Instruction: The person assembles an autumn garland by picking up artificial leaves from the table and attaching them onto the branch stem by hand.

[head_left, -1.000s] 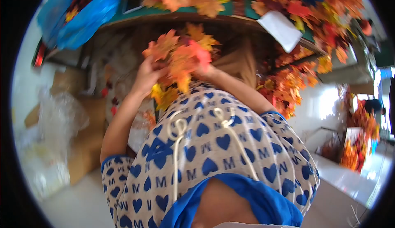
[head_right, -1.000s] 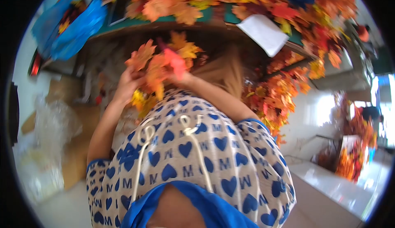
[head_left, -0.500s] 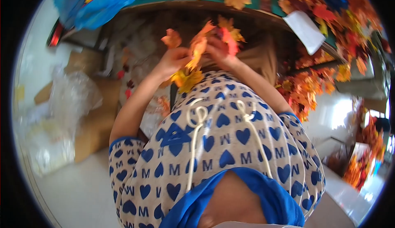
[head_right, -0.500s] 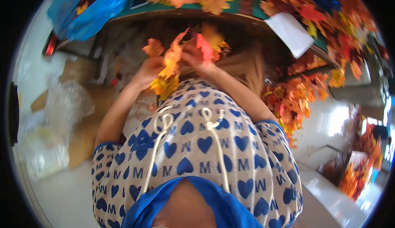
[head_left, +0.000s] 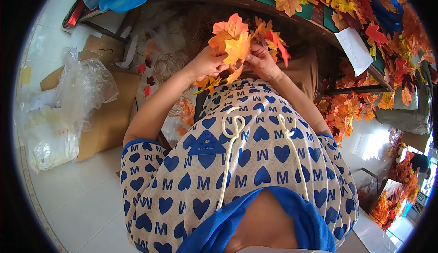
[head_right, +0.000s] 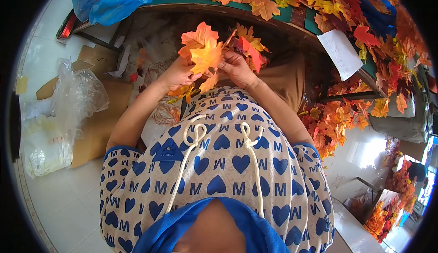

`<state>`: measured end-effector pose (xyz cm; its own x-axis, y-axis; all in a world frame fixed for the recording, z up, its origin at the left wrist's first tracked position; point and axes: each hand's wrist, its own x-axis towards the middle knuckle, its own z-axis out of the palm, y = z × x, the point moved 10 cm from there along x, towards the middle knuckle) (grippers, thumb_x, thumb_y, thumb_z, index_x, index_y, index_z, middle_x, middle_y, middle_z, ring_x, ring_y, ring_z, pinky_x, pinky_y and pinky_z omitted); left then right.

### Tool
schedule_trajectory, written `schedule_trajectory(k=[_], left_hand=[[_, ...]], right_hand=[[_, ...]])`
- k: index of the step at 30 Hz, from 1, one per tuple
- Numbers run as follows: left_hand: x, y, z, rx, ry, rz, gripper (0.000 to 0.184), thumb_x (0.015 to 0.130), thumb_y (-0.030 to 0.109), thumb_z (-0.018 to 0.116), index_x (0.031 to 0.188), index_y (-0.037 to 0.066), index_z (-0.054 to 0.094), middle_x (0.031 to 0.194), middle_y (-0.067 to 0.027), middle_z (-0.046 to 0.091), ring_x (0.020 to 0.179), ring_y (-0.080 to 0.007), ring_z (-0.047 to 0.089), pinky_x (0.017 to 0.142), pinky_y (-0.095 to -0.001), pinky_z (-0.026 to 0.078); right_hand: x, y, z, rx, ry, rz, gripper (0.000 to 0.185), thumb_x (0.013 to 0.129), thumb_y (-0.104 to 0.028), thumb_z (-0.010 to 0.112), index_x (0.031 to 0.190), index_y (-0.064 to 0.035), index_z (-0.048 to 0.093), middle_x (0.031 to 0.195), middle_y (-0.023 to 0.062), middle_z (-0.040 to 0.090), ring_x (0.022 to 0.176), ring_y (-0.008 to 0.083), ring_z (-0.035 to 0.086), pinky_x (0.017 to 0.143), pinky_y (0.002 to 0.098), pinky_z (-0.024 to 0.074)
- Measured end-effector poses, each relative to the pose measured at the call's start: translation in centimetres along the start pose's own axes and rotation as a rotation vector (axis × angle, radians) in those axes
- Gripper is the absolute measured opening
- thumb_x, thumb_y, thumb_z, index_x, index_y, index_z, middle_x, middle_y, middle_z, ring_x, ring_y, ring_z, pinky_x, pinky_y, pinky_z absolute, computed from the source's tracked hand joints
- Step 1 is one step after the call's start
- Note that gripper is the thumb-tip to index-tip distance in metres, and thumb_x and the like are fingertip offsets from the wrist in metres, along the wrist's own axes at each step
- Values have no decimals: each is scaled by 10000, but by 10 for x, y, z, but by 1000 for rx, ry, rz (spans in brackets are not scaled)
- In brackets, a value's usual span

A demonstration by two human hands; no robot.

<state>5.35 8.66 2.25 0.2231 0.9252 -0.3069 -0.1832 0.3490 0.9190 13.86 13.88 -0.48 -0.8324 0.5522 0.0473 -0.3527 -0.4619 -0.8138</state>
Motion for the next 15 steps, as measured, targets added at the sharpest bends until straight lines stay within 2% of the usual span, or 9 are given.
schedule_trajectory(k=[1, 2, 3, 4, 6, 9, 10, 13, 15], left_hand=[[-4, -5, 8, 3, -61, -104, 171, 870, 82, 537, 1039, 59, 560, 679, 25, 491, 486, -11, 376, 395, -151, 253], [-3, 11, 9, 186, 36, 179, 167, 887, 86, 506, 1037, 55, 573, 734, 25, 545, 547, -25, 444, 441, -157, 312], [-3, -13, 3, -113, 7, -54, 215, 896, 105, 517, 1105, 70, 558, 824, 26, 596, 608, -39, 495, 482, -167, 341], [-1, 7, 27, -371, -137, 69, 357, 941, 167, 485, 1280, 62, 453, 1196, -66, 542, 1072, -171, 540, 877, -267, 459], [2, 2, 18, -201, 54, 24, 295, 922, 226, 528, 1188, 104, 491, 988, -3, 538, 807, -88, 516, 667, -211, 419], [-1, -5, 16, 25, 22, -113, 178, 916, 252, 514, 986, 92, 549, 623, 54, 475, 426, -19, 373, 359, -161, 229], [-5, -2, 23, -33, -13, -134, 143, 910, 228, 513, 912, 87, 534, 536, 53, 394, 371, -18, 307, 333, -174, 206], [-10, 7, 12, -43, 176, -90, 105, 882, 147, 529, 843, 59, 571, 544, 36, 450, 374, -32, 331, 346, -175, 225], [-5, 16, -9, 266, 206, 109, 139, 855, 139, 588, 872, 10, 636, 577, 17, 544, 441, -29, 431, 412, -194, 326]], right_hand=[[0, -4, 8, -12, -82, -12, 186, 906, -120, 560, 1069, -42, 601, 974, 25, 631, 886, 103, 580, 797, 268, 469], [-3, -8, 8, -130, -74, -14, 166, 896, -114, 559, 1033, -36, 614, 909, 18, 629, 825, 104, 576, 768, 264, 468], [-3, -11, 12, -133, -25, -60, 148, 876, -125, 571, 972, -31, 634, 852, 15, 627, 790, 111, 577, 724, 272, 477], [-5, -23, 16, -196, -32, -124, 134, 839, -91, 594, 953, -43, 647, 839, 7, 619, 791, 119, 575, 689, 286, 484], [-6, -10, -18, -454, 59, -139, 181, 809, -88, 645, 989, -61, 642, 847, 0, 611, 831, 123, 575, 701, 286, 487], [-7, -10, 6, -103, -20, -29, 224, 915, -187, 564, 1074, -34, 600, 952, 18, 617, 873, 120, 583, 777, 284, 486], [-9, -19, 20, -82, -66, -37, 231, 925, -206, 552, 1081, -41, 591, 965, 15, 612, 863, 116, 583, 767, 278, 481], [-8, -25, 18, -401, 26, 2, 256, 915, -224, 567, 1077, -26, 580, 948, 35, 613, 865, 132, 585, 747, 275, 473], [-13, -57, 33, -1013, -14, -256, 282, 867, -233, 622, 1037, -9, 604, 904, 85, 635, 836, 191, 611, 721, 274, 478]])
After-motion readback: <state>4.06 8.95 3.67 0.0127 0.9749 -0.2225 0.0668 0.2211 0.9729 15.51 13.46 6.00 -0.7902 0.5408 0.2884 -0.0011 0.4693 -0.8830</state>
